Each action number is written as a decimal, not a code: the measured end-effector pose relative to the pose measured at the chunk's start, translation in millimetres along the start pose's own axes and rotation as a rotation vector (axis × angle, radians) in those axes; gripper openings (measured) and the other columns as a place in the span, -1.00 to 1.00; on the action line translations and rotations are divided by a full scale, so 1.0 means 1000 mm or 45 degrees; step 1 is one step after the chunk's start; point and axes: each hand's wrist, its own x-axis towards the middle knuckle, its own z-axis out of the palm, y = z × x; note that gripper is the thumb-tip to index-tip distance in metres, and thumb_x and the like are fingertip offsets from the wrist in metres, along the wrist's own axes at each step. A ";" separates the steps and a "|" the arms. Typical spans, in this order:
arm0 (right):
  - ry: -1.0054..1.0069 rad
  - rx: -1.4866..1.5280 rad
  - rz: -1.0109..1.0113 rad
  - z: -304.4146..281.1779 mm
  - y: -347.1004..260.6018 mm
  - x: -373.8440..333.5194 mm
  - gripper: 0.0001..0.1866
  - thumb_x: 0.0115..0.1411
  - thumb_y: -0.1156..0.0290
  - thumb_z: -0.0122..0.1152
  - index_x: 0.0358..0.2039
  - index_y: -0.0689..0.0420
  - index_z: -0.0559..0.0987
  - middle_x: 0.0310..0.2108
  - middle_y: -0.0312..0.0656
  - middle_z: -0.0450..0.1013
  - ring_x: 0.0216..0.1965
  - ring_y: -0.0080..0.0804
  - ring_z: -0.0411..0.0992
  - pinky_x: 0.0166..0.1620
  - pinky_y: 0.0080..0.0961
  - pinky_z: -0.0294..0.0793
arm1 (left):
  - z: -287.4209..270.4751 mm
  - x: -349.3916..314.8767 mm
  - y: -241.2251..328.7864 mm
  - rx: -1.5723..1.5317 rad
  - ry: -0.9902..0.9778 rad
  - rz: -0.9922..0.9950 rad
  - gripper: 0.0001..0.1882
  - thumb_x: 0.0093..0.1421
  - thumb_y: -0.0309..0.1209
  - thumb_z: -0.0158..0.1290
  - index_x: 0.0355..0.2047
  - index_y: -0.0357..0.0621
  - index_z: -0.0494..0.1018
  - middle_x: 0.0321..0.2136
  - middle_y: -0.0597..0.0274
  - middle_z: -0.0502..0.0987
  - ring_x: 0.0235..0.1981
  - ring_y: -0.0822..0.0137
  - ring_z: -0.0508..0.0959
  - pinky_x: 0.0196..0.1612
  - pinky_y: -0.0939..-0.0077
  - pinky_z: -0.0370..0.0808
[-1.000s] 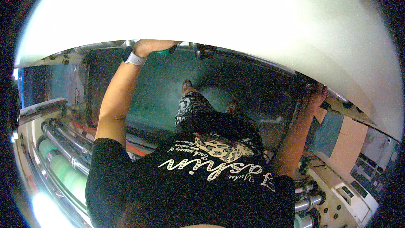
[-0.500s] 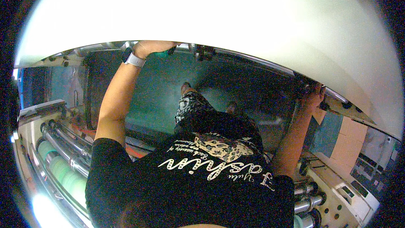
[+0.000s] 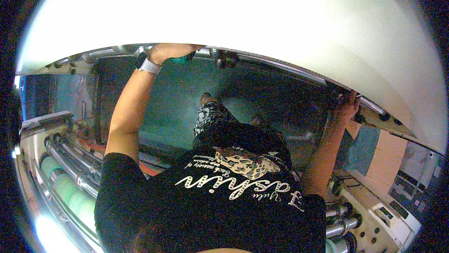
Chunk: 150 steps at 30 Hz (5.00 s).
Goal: The person measures the length of several large metal pipes using a tape measure and a pen. They repeatedly extend the tape measure along the pipes, mark measurements, and reposition the tape to different sections of the pipes.
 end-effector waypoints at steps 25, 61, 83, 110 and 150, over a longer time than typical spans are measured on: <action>-0.031 0.402 0.364 0.020 -0.045 -0.013 -0.70 0.13 0.37 0.01 -0.10 0.06 0.30 -0.21 -0.18 0.34 -0.23 -0.33 0.34 -0.27 -0.47 0.33 | -0.001 0.000 -0.008 0.160 0.217 0.150 -0.77 0.00 -0.31 0.00 -0.36 -0.16 0.45 -0.49 0.15 0.49 -0.46 0.19 0.48 -0.35 0.35 0.43; -0.046 0.325 0.235 0.036 -0.056 -0.019 -0.93 0.12 0.43 0.02 -0.37 0.04 0.34 -0.38 -0.28 0.37 -0.52 -0.55 0.27 -0.62 -0.71 0.18 | -0.009 -0.003 -0.004 0.118 0.143 0.001 -0.71 0.02 -0.23 -0.01 -0.32 -0.15 0.45 -0.42 0.08 0.49 -0.40 0.15 0.49 -0.29 0.33 0.43; 0.153 0.386 0.350 0.047 -0.062 -0.031 -0.92 0.11 0.47 0.04 -0.38 0.01 0.36 -0.60 -0.44 0.25 -0.66 -0.67 0.15 -0.65 -0.70 0.13 | -0.006 -0.013 0.003 0.122 -0.096 -0.346 -0.66 -0.02 -0.26 0.08 -0.22 -0.11 0.44 -0.26 0.09 0.47 -0.22 0.13 0.44 -0.14 0.33 0.35; -0.111 0.388 0.307 0.060 -0.037 -0.016 -0.72 0.12 0.30 0.04 -0.14 0.01 0.32 -0.29 -0.28 0.36 -0.30 -0.39 0.32 -0.33 -0.30 0.39 | -0.021 0.006 -0.030 0.158 0.295 -0.053 -0.76 0.03 -0.33 -0.03 -0.31 -0.18 0.45 -0.45 0.06 0.49 -0.43 0.17 0.48 -0.31 0.37 0.40; 0.020 0.153 0.143 0.074 -0.057 -0.008 -0.88 0.16 0.43 -0.03 -0.51 0.02 0.29 -0.64 -0.43 0.21 -0.69 -0.69 0.07 -0.67 -0.70 0.05 | -0.024 0.021 -0.039 0.002 0.022 -0.165 -0.72 0.00 -0.34 -0.04 -0.30 -0.24 0.43 -0.38 -0.02 0.48 -0.35 0.09 0.47 -0.22 0.32 0.36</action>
